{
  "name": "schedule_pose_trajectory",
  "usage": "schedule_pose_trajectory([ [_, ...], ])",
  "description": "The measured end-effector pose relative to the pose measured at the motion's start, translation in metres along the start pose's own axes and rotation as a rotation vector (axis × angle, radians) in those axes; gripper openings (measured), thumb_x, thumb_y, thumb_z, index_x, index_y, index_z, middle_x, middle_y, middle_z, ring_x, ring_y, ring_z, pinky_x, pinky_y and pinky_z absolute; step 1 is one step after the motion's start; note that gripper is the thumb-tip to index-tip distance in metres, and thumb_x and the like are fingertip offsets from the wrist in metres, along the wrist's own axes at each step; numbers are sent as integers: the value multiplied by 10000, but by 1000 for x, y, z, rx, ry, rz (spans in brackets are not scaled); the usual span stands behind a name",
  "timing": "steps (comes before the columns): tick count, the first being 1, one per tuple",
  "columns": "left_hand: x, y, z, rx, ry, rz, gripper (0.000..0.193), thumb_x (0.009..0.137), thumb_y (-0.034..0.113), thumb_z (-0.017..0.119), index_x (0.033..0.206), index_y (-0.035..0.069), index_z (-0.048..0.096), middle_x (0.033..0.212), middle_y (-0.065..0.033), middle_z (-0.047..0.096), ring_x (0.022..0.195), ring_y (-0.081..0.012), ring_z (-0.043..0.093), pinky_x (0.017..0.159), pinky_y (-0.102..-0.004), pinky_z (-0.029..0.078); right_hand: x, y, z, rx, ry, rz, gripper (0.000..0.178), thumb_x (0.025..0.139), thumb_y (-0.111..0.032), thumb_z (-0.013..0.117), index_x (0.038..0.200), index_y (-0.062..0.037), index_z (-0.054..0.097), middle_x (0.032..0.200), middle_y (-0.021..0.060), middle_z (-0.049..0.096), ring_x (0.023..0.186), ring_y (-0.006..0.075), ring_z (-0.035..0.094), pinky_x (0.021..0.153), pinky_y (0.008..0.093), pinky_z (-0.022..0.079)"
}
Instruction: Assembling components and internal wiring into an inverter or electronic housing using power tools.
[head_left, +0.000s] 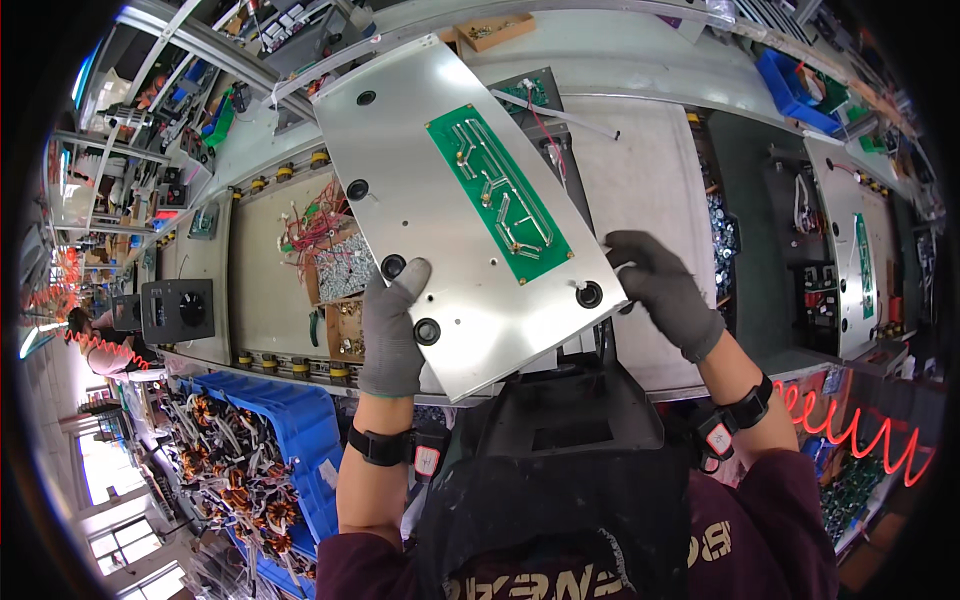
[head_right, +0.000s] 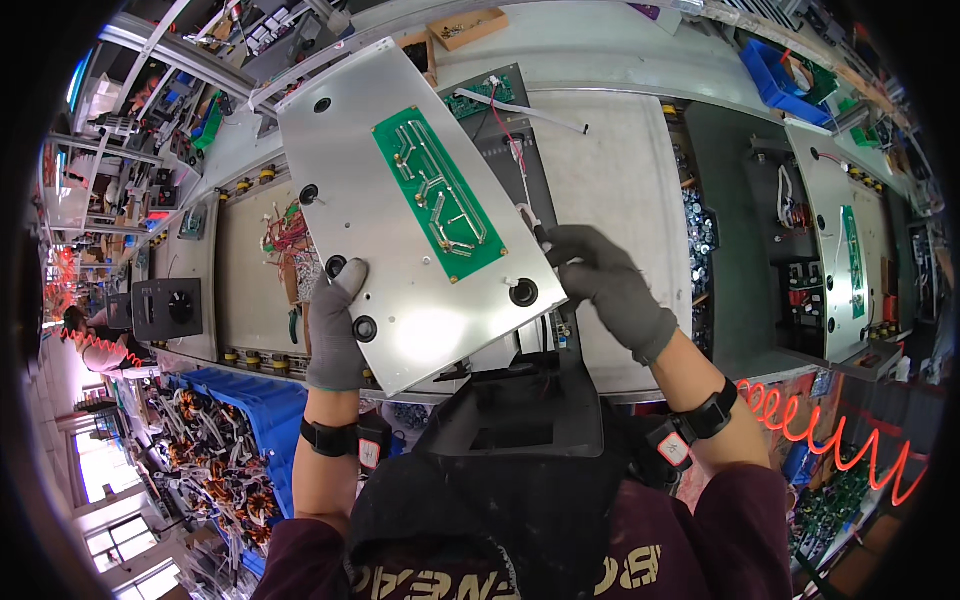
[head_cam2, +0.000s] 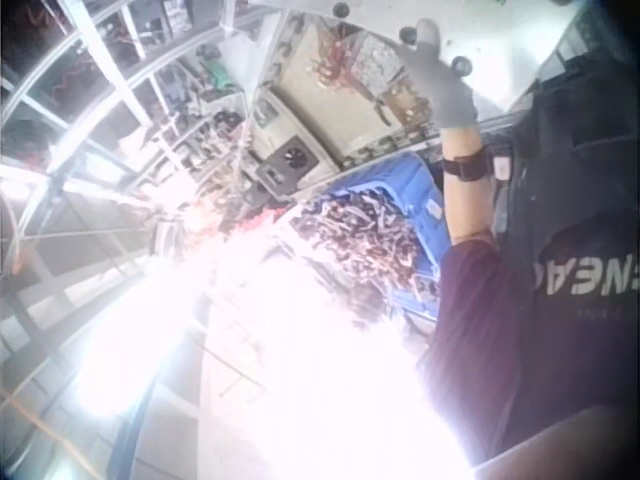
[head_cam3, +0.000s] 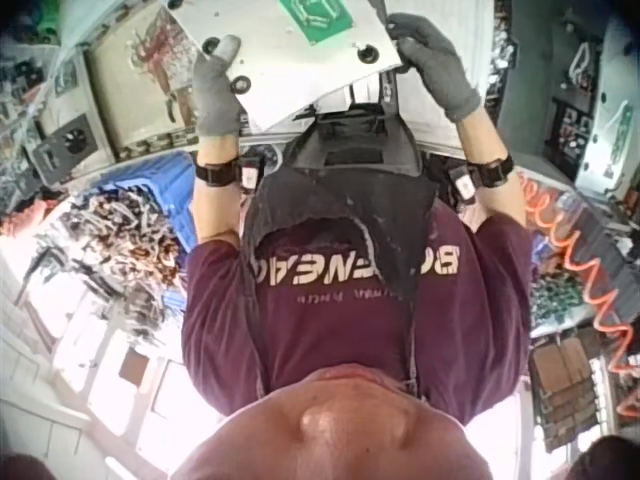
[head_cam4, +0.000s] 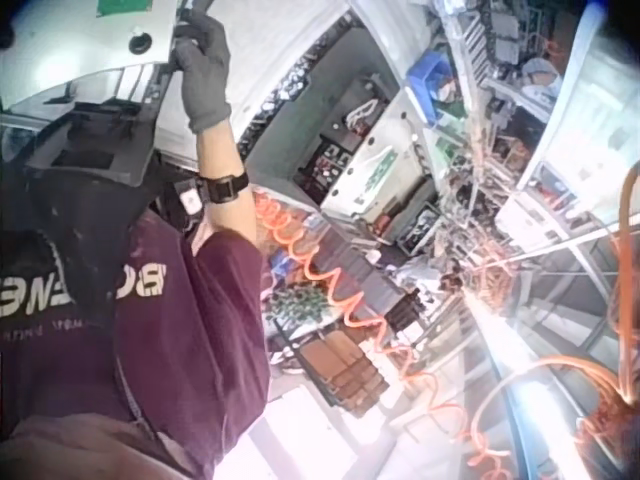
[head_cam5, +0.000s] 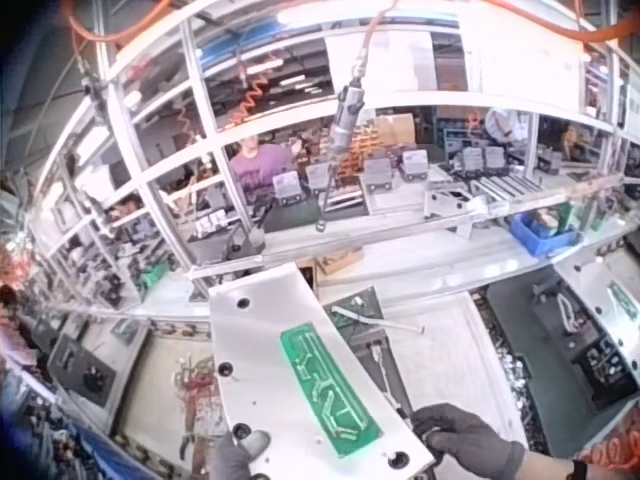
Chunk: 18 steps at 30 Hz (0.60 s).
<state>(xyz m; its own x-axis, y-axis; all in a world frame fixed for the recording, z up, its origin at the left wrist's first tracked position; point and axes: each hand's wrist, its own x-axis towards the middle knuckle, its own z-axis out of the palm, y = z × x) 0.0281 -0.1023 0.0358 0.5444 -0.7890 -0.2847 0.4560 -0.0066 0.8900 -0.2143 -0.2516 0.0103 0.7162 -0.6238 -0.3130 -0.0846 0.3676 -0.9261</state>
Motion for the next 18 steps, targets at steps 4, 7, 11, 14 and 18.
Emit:
schedule_pose_trajectory([
  [4, -1, -12, 8, -16, 3, -37, 428, 828, 62, 552, 1239, -14, 463, 1117, -122, 591, 1003, -215, 606, 847, -333, 505, -11, -15, 20, -1020, -16, -414, 306, 776, -158, 670, 1064, -117, 576, 923, 85, 577, 702, 237, 608, 609, 343, 473],
  [7, -3, -14, 14, 60, -54, -67, 403, 827, 61, 552, 1217, -18, 492, 1103, -114, 600, 990, -203, 607, 833, -311, 499, -15, 5, 18, -1059, -126, -409, 226, 787, -111, 648, 999, -92, 571, 855, 80, 571, 655, 227, 601, 604, 347, 472],
  [11, -7, -24, 5, 134, -79, -149, 387, 808, 48, 568, 1187, -22, 526, 1064, -99, 616, 981, -175, 596, 843, -306, 481, -26, 12, -31, -234, 381, -277, 70, 856, -46, 555, 915, -14, 576, 692, 28, 544, 601, 94, 532, 569, 240, 434],
  [14, -11, -44, 6, 151, -89, -162, 398, 801, 92, 611, 1174, -24, 533, 1004, -71, 618, 912, -146, 580, 796, -296, 478, -36, 67, -94, -101, 618, -163, 61, 858, -40, 552, 904, -14, 580, 667, 32, 544, 588, 102, 533, 579, 238, 448],
  [18, -15, -54, 12, 302, -153, -204, 368, 794, 145, 647, 1116, -14, 562, 901, -33, 603, 797, -100, 548, 685, -260, 463, -46, 136, -124, -914, 485, 179, 138, 853, -150, 613, 952, -59, 582, 766, 61, 581, 635, 147, 586, 625, 288, 482],
])
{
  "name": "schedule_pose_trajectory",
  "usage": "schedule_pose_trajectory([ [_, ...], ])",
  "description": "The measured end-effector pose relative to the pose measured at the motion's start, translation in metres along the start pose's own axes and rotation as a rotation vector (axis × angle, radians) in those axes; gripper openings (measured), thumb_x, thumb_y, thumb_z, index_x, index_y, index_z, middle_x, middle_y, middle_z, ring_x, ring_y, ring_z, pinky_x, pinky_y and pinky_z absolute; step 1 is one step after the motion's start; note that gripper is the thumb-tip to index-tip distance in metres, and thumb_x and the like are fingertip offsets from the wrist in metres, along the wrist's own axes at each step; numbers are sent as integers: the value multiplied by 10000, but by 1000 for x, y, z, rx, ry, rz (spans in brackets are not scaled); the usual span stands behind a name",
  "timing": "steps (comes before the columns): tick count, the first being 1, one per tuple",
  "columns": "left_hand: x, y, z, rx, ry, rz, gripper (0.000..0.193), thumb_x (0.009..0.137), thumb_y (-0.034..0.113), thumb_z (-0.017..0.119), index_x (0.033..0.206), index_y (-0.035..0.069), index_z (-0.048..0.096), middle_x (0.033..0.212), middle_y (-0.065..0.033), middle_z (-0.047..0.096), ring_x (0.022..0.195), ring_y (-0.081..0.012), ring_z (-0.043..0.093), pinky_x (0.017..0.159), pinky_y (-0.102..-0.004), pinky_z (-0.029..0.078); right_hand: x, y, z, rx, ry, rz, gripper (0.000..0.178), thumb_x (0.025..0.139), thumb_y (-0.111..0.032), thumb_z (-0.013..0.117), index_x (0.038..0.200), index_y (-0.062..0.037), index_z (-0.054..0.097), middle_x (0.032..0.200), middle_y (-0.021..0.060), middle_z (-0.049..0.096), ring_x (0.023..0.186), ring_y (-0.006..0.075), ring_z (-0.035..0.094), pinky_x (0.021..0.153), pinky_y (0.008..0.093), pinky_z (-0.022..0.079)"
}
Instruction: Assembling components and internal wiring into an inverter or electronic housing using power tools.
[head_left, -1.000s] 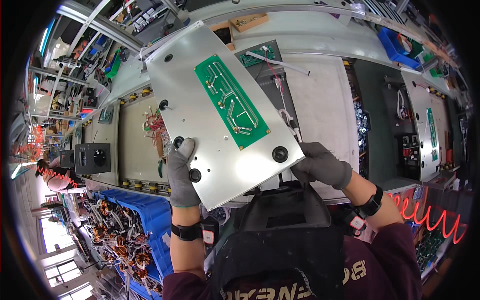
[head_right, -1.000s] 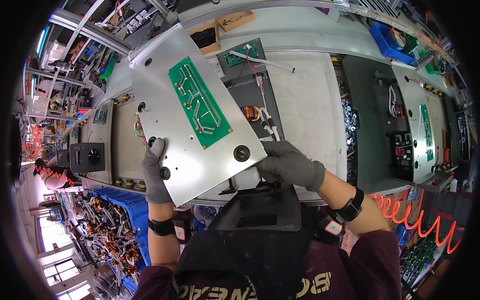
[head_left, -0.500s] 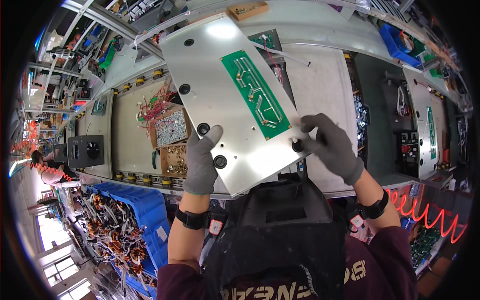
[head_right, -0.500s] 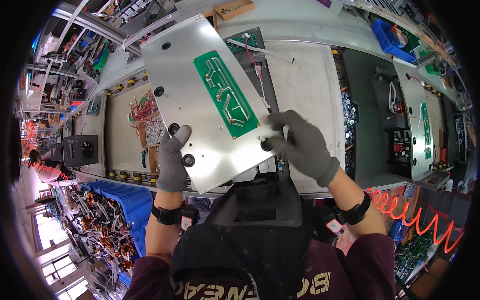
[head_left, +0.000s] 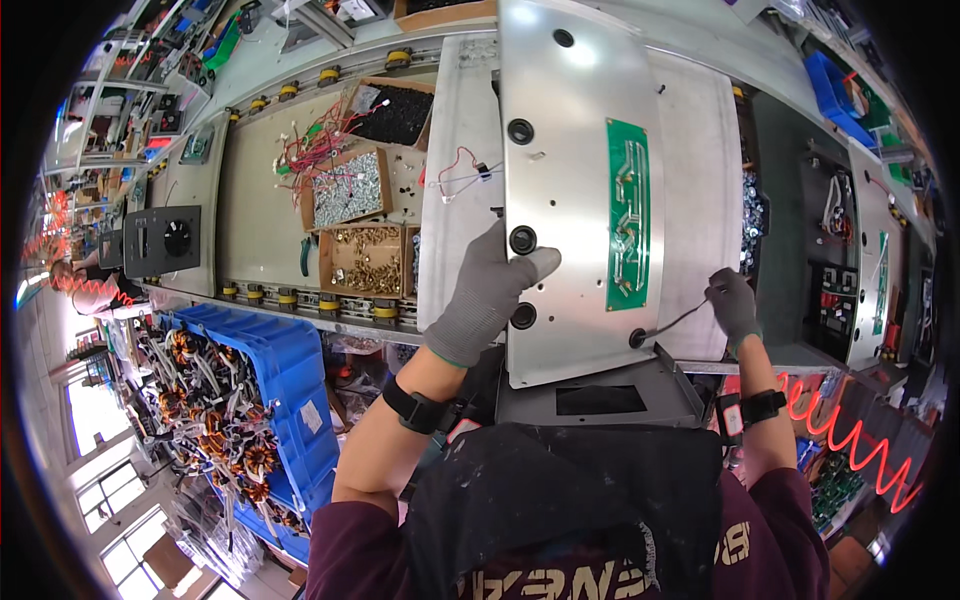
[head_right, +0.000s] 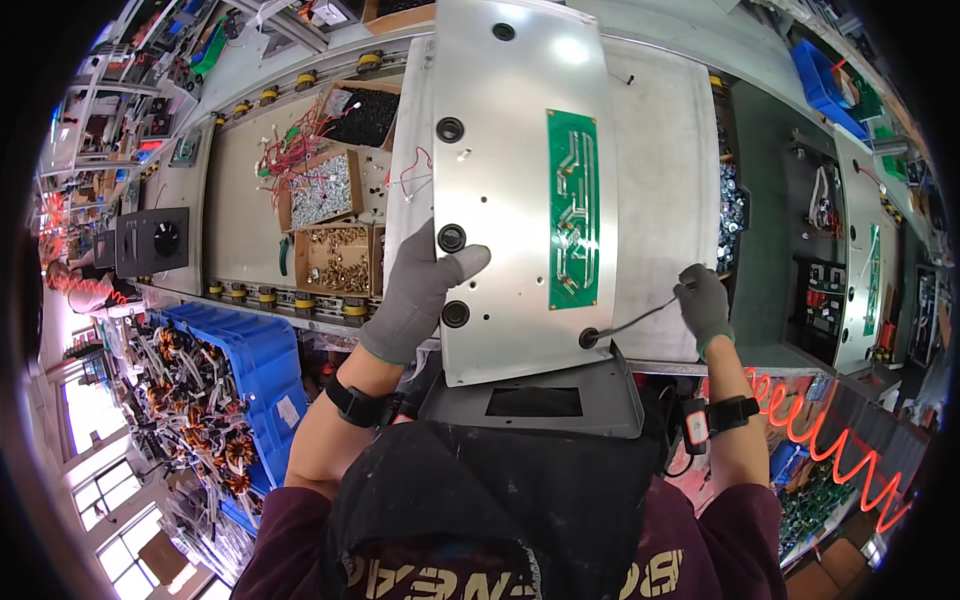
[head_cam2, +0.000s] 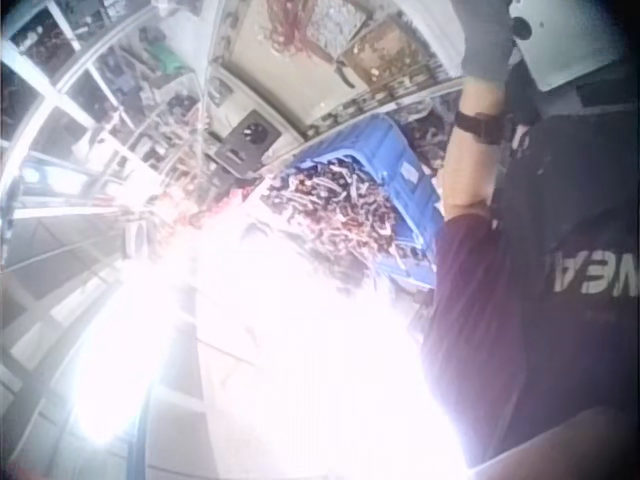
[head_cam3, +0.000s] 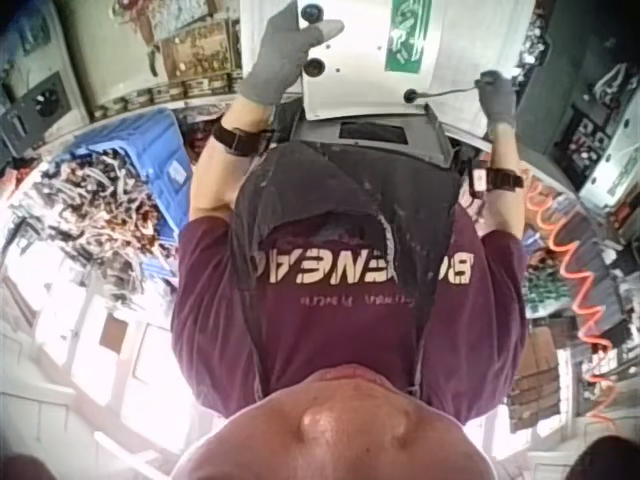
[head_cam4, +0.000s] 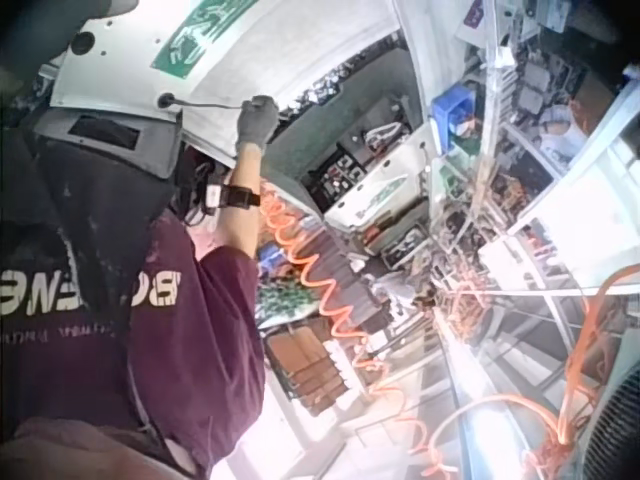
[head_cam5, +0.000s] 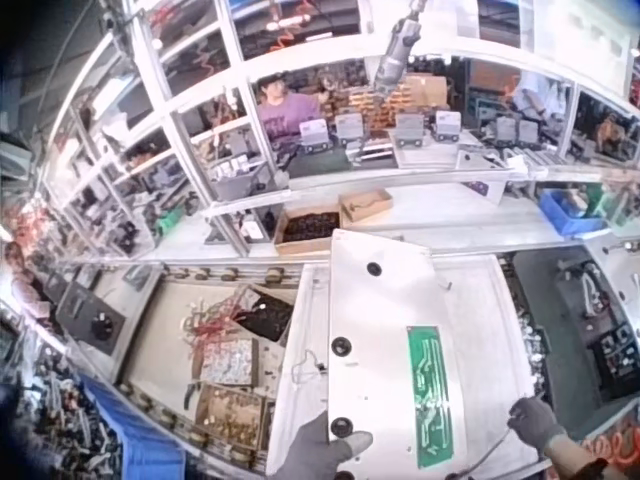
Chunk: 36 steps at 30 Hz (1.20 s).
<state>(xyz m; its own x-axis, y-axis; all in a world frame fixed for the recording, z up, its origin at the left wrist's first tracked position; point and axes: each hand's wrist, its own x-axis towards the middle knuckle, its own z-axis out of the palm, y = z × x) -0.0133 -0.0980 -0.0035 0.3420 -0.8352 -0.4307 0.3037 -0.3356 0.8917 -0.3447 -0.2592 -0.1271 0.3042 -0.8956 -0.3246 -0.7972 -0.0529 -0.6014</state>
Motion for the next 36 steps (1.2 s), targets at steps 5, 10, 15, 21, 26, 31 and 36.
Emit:
schedule_pose_trajectory([
  [5, -2, -1, -13, -18, -43, -18, 371, 801, 161, 650, 1118, -10, 561, 903, -30, 599, 796, -94, 537, 685, -253, 451, 14, -113, 16, 734, -367, 55, 402, 928, -373, 516, 1134, -29, 554, 957, 60, 607, 836, 142, 592, 715, 285, 488],
  [10, 0, -5, -13, 318, -70, 78, 573, 797, 393, 667, 1192, 7, 514, 921, -86, 614, 840, -146, 589, 705, -301, 468, 34, -131, 35, 958, -516, -6, 437, 910, -200, 519, 1256, 45, 413, 1115, 122, 568, 954, 140, 563, 835, 280, 478],
  [15, -12, -12, -29, 1144, 96, 78, 748, 702, 720, 594, 986, 29, 553, 645, -122, 602, 669, -318, 648, 602, -400, 491, 6, -159, 18, 917, -395, -177, 446, 877, -123, 531, 1268, 45, 399, 1138, 122, 566, 980, 153, 571, 873, 277, 459],
  [21, -25, -32, -35, 1081, 139, 62, 693, 767, 719, 513, 946, 50, 531, 582, -106, 562, 595, -313, 622, 560, -406, 470, -2, -158, 24, 850, -417, -88, 427, 892, -171, 550, 1247, 35, 430, 1110, 103, 582, 988, 137, 545, 876, 278, 438],
  [26, -29, -36, -38, 946, 89, 56, 553, 831, 571, 567, 1029, 56, 534, 693, -130, 615, 695, -315, 645, 626, -382, 488, -11, -158, 21, 776, -373, -82, 363, 909, -172, 526, 1203, 34, 473, 1085, 93, 590, 956, 130, 544, 865, 269, 425],
  [31, -18, -83, -98, 717, 211, 45, 285, 866, 284, 583, 1093, 116, 620, 969, -121, 664, 867, -279, 652, 746, -343, 500, -13, -156, 18, 787, -418, -28, 362, 907, -161, 538, 1206, 29, 469, 1080, 92, 596, 954, 132, 575, 848, 270, 466],
  [36, -1, -153, -214, 1272, 639, -207, 206, 804, 285, 623, 934, 134, 676, 946, -138, 621, 928, -326, 618, 814, -408, 493, -19, -166, 16, 819, -431, -45, 385, 892, -143, 549, 1216, 43, 454, 1085, 103, 598, 960, 153, 589, 861, 281, 477],
])
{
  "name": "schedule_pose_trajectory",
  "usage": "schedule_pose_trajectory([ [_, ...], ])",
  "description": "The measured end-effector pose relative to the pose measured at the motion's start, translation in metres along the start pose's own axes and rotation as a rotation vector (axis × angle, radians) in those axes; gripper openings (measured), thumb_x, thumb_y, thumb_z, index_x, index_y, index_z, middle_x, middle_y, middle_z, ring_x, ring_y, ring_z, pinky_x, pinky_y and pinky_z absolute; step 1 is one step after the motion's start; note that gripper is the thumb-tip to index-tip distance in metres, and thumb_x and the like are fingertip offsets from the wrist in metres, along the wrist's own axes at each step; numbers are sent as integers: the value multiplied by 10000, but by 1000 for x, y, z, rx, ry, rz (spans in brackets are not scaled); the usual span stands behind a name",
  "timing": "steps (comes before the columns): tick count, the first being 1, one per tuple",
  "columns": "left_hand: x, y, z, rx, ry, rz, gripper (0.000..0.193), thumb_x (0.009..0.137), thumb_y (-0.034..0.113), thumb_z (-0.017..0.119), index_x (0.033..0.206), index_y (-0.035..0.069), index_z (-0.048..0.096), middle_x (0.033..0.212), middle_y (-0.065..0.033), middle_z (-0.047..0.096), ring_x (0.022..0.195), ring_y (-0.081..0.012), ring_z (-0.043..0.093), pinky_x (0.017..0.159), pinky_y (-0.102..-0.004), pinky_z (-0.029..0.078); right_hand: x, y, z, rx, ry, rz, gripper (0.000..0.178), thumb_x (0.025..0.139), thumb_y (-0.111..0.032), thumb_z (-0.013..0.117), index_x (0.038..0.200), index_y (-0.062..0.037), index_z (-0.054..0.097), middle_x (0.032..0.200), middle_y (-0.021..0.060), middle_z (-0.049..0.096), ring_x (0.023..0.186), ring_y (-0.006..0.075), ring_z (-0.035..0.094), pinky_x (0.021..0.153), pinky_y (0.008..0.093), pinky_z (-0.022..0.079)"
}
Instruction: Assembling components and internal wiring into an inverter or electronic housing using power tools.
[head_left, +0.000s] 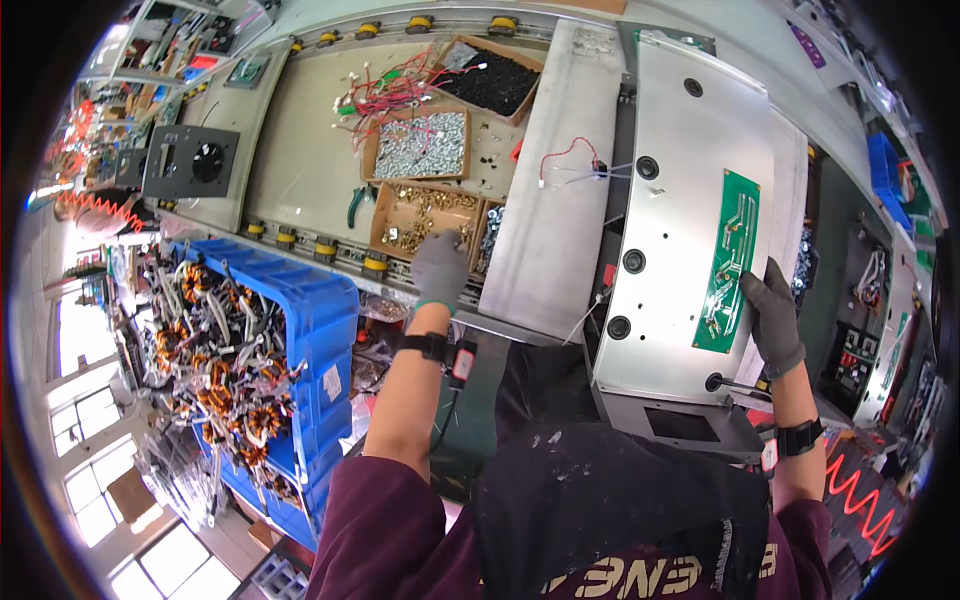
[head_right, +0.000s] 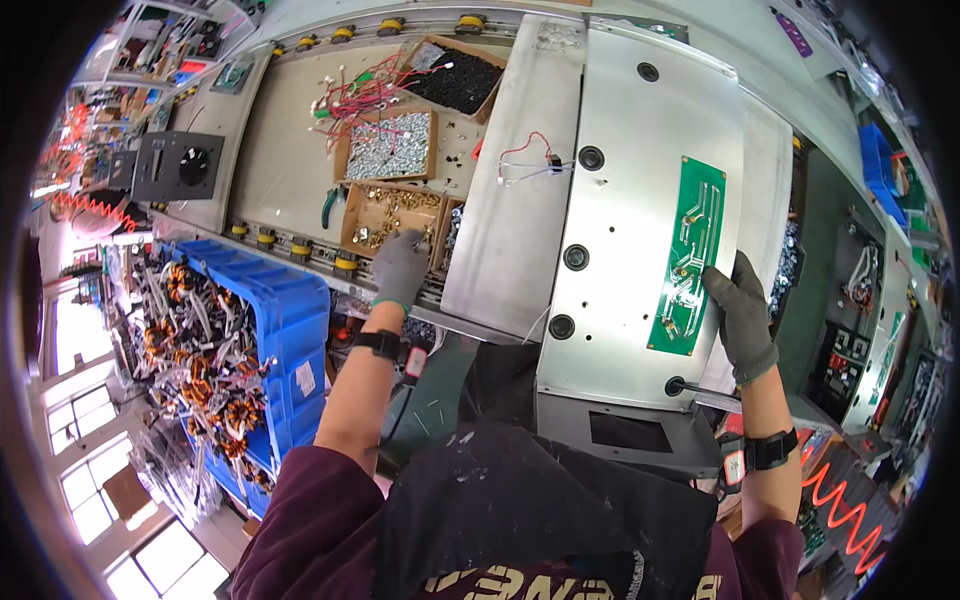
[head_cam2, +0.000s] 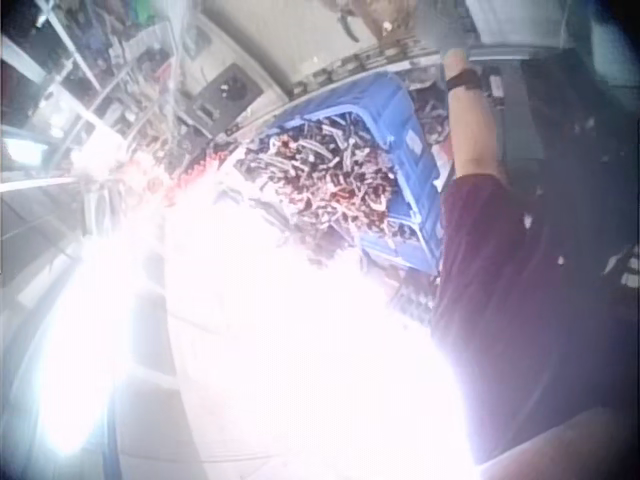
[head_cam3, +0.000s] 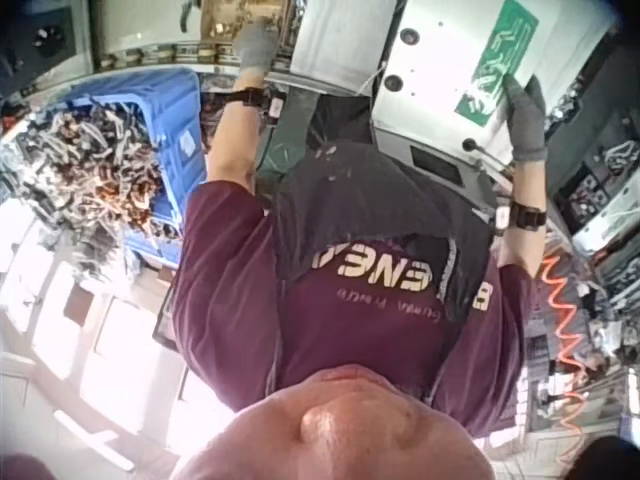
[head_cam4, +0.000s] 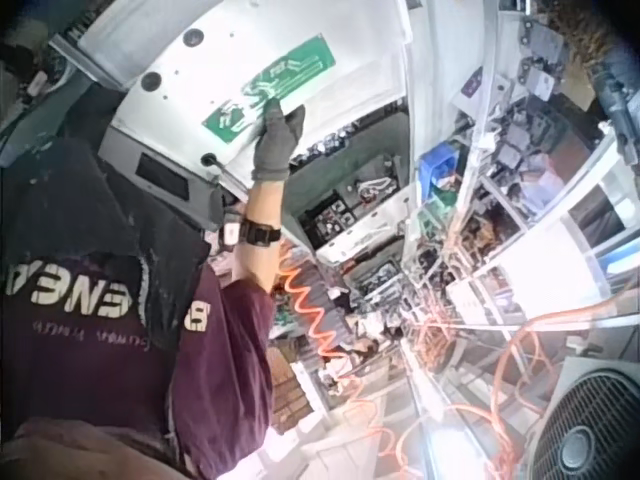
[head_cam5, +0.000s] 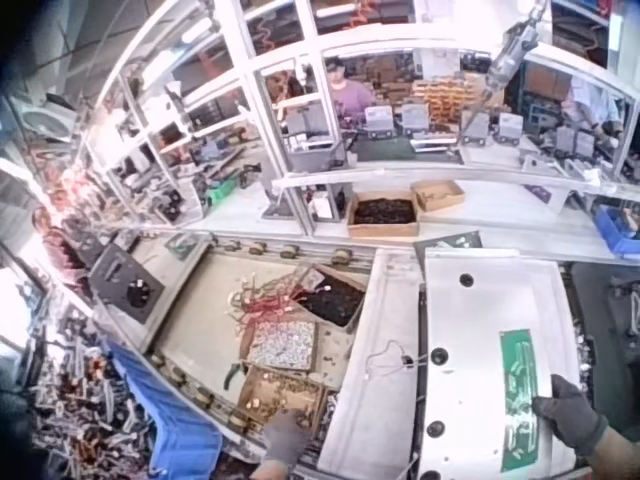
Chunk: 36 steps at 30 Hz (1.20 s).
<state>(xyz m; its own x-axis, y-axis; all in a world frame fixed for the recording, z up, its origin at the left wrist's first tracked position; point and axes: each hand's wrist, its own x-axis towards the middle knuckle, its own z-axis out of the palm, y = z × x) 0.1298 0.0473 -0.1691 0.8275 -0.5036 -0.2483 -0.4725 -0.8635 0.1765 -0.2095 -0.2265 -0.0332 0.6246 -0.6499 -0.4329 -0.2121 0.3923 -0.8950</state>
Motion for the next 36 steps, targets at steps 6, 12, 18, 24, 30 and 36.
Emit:
schedule_pose_trajectory([
  [6, 38, -22, 13, 219, -231, 46, 182, 810, 193, 605, 959, 107, 666, 991, -138, 642, 981, -316, 615, 831, -413, 498, 4, 5, -7, -81, 29, 43, 426, 880, -167, 596, 1212, 61, 458, 1081, 113, 601, 953, 149, 578, 857, 284, 471],
  [12, 61, -56, 15, 169, -373, 215, 276, 721, 209, 696, 980, 121, 657, 933, -121, 668, 909, -317, 632, 793, -425, 496, 3, -2, -7, -121, 24, 61, 433, 884, -179, 593, 1221, 55, 455, 1080, 105, 608, 948, 144, 585, 850, 283, 472],
  [18, 53, -76, -19, -1074, -587, -112, 146, 842, 106, 626, 953, 20, 588, 767, -31, 590, 715, -115, 587, 590, -222, 452, 4, 0, -16, -199, -14, 77, 492, 876, -212, 610, 1265, 39, 444, 1084, 86, 608, 978, 139, 577, 882, 276, 450],
  [24, 54, -91, -4, -1455, -553, -243, 175, 784, 66, 564, 956, 33, 560, 798, -40, 580, 699, -142, 570, 583, -248, 463, 2, -2, -19, -208, -3, 102, 540, 854, -256, 644, 1270, 30, 452, 1080, 68, 605, 969, 127, 568, 879, 268, 443],
  [30, 68, -46, 17, -292, -215, 20, 282, 796, 254, 600, 1009, 74, 644, 960, -153, 660, 867, -277, 642, 786, -380, 491, 5, -5, -16, -260, -7, 95, 542, 852, -271, 644, 1261, 37, 465, 1081, 73, 605, 979, 130, 565, 892, 271, 436],
  [36, 60, -26, 17, -48, -277, 99, 270, 808, 313, 618, 973, 109, 682, 987, -172, 660, 949, -331, 628, 824, -431, 487, -2, -5, -13, -279, 38, 119, 497, 851, -268, 633, 1232, 17, 491, 1044, 62, 604, 921, 113, 553, 816, 262, 441],
])
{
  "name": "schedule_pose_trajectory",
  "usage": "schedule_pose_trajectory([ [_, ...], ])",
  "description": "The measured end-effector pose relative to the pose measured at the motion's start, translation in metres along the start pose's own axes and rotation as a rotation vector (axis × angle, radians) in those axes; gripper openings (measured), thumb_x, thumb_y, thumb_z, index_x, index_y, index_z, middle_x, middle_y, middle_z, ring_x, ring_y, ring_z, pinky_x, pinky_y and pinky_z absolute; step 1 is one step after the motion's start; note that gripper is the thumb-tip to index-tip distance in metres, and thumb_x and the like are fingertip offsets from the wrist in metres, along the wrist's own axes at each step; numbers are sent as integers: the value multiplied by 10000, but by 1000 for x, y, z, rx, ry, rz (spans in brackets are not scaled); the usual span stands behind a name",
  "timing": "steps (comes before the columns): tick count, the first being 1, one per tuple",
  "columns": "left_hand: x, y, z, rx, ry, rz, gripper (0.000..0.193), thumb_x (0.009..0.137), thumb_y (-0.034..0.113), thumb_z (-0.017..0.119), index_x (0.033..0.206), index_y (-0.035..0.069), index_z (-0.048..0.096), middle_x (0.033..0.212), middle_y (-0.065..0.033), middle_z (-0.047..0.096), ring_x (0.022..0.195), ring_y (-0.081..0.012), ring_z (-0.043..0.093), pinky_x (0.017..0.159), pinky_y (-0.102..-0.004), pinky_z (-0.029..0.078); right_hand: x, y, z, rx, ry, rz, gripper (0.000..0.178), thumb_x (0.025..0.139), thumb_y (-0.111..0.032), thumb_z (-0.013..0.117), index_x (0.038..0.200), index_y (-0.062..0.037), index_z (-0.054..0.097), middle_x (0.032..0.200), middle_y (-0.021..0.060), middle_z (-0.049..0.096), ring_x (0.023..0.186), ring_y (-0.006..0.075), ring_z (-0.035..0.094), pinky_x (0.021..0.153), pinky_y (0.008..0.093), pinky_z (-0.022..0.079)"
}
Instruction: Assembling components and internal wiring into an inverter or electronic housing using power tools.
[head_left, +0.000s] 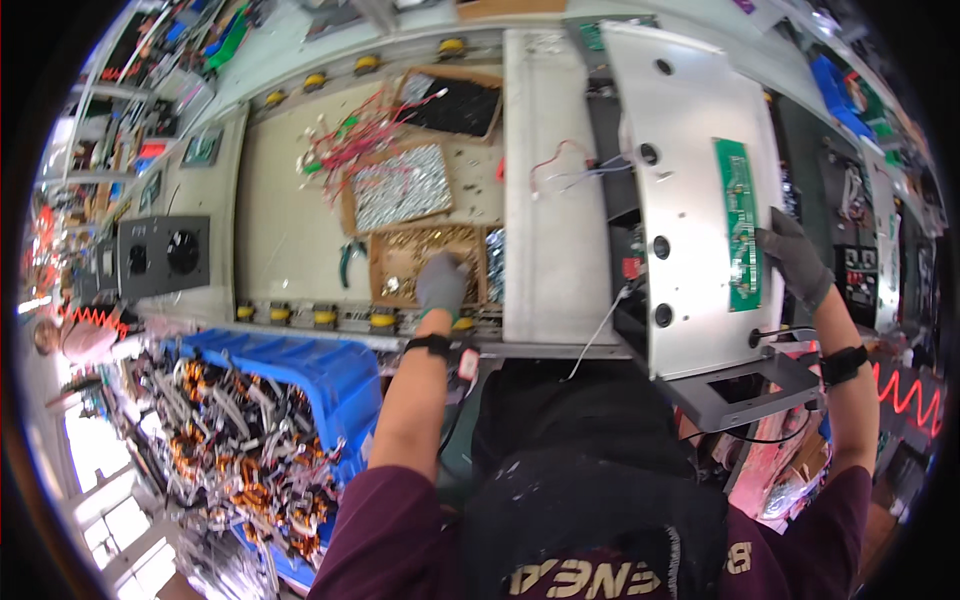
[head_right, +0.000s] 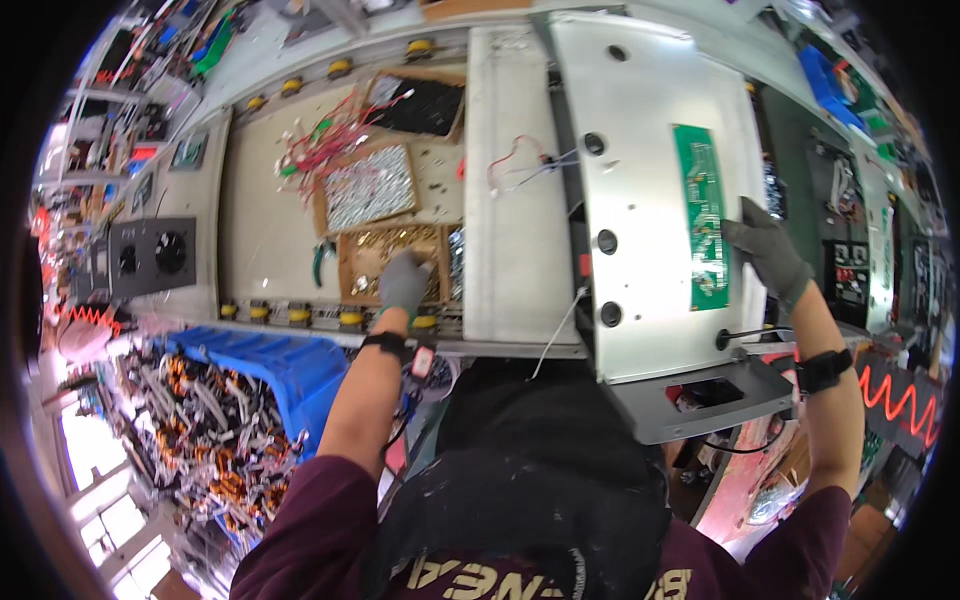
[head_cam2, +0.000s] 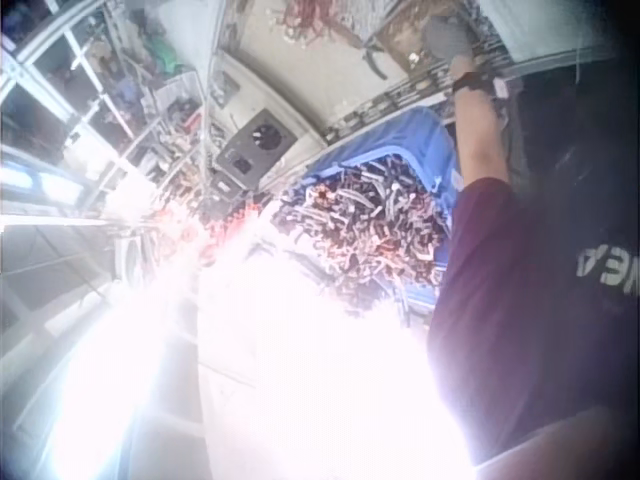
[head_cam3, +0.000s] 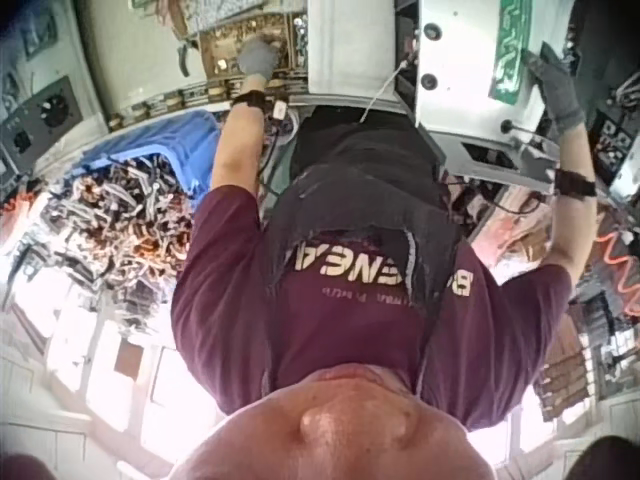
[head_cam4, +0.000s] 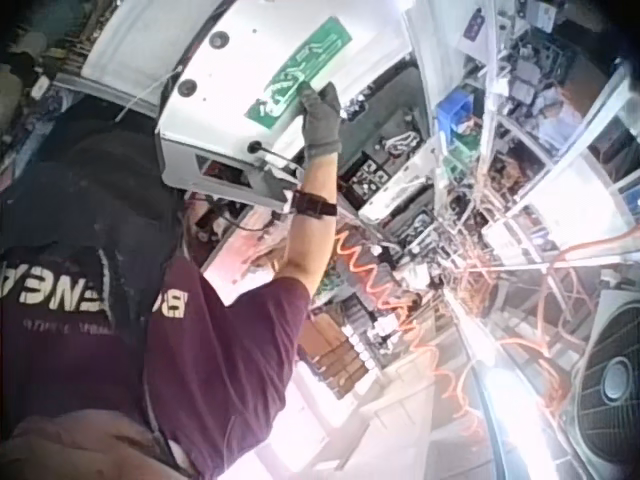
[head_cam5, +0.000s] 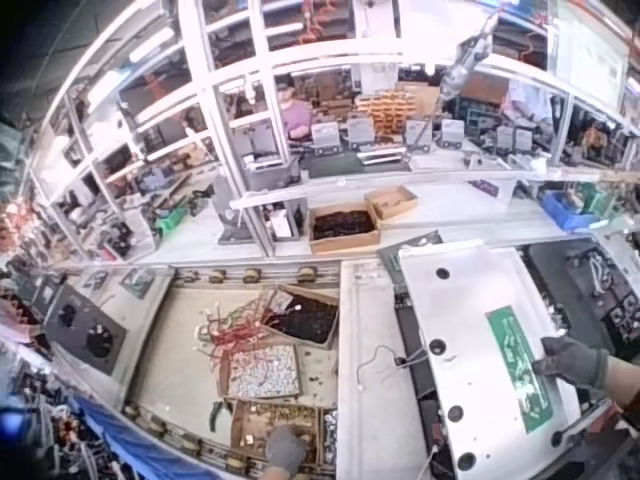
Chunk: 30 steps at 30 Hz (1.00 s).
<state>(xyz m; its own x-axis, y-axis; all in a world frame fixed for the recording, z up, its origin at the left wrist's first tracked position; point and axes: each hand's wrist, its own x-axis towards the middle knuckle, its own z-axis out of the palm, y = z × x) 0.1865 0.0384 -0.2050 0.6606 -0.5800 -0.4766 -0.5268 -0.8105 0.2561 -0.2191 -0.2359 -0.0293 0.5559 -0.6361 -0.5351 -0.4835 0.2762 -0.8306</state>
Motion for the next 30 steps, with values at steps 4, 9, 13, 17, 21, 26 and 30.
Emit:
schedule_pose_trajectory([
  [4, -8, -16, 5, -75, 18, -69, 279, 746, 303, 636, 905, 78, 681, 947, -165, 669, 930, -326, 636, 821, -414, 488, 5, -6, 2, -143, 45, 18, 396, 834, -265, 649, 1126, -15, 554, 852, 9, 591, 715, 81, 519, 608, 243, 417],
  [9, -62, 85, -53, -1268, -182, 136, 120, 850, 123, 568, 925, 30, 583, 632, 8, 479, 564, -74, 450, 477, -226, 357, -4, -11, -1, -169, 63, 49, 339, 821, -252, 663, 1049, -18, 572, 804, 27, 586, 672, 107, 538, 588, 274, 437],
  [13, -141, 207, -86, -1569, -949, 508, 175, 866, 226, 587, 878, 77, 495, 771, -40, 489, 613, -121, 444, 561, -241, 374, 5, -1, -12, -190, 58, 55, 366, 803, -233, 677, 1069, -8, 565, 814, 32, 588, 679, 104, 548, 584, 272, 455],
  [17, -150, 240, -62, -1538, -1054, 369, 127, 848, 179, 535, 879, 59, 508, 798, -85, 558, 634, -127, 485, 586, -254, 401, 19, -5, -7, -331, 88, 101, 558, 740, -321, 739, 1096, 64, 547, 949, 134, 608, 713, 142, 598, 606, 305, 494],
  [21, -165, 252, -70, -1358, -1052, 492, 200, 834, 212, 573, 814, 46, 462, 775, -86, 527, 571, -114, 446, 546, -232, 391, 1, -20, -16, -372, 7, -7, 519, 722, -418, 663, 1022, -2, 588, 998, 155, 612, 825, 234, 629, 718, 373, 493],
  [26, -161, 258, -58, -1343, -1112, 456, 157, 843, 163, 580, 850, 53, 469, 754, -64, 503, 549, -121, 439, 499, -223, 385, -72, 7, -69, -409, 431, -275, 522, 816, -338, 637, 1241, -61, 512, 1000, 131, 630, 833, 250, 623, 755, 354, 489],
  [30, -162, 255, -55, -1399, -1063, 386, 169, 853, 175, 629, 922, 68, 517, 734, -44, 494, 538, -118, 441, 482, -224, 385, -182, 92, -132, -684, 727, -318, 261, 860, -215, 577, 1062, -50, 577, 918, 123, 610, 842, 295, 597, 733, 386, 476],
])
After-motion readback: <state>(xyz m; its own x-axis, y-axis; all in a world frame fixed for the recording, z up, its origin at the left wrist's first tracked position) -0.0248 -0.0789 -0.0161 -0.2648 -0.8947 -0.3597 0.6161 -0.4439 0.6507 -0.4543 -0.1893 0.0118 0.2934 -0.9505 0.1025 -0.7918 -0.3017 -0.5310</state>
